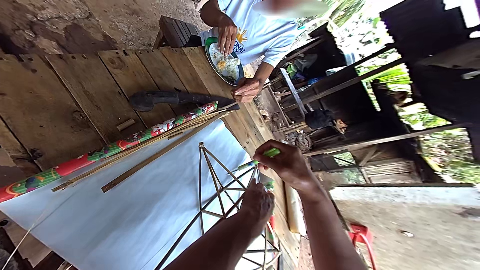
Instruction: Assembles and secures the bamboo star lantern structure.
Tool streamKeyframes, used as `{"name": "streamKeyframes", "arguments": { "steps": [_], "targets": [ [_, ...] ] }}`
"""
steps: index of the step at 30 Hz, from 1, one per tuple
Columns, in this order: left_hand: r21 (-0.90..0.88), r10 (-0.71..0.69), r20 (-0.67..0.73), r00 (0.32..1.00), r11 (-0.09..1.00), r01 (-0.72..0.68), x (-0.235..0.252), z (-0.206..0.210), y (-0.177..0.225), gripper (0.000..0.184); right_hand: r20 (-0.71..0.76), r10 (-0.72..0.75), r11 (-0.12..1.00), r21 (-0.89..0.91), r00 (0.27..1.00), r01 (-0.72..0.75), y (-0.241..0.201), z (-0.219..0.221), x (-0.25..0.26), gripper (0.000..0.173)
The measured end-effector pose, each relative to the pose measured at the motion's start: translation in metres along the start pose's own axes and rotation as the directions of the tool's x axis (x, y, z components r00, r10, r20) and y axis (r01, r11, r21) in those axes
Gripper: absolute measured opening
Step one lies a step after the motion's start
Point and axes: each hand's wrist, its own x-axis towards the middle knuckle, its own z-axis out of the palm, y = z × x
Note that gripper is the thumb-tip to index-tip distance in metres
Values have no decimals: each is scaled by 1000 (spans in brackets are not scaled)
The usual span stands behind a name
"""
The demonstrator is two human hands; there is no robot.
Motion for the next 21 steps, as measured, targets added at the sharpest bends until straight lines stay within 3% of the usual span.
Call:
{"name": "streamKeyframes", "arguments": {
  "steps": [5,10,12,18,21],
  "targets": [
    [15,20,-38,999,1000,-19,-2,4,-1,38,-45,-40,987,-159,998,32,-16,12,-3,7],
    [-16,-5,-86,996,1000,4,-6,5,0,37,-77,-218,900,-401,973,170,-20,24,-12,19],
    [-48,-7,-71,997,999,3,-6,5,0,39,-75,-225,900,-397,972,178,-22,22,-16,19],
    [-11,35,-70,997,999,-36,-2,8,-3,39,-61,-15,971,-239,998,0,-14,13,-20,12],
    [-26,14,-60,998,1000,-15,-4,5,-1,40,-62,-88,964,-257,994,69,-8,19,-20,13]
  ]
}}
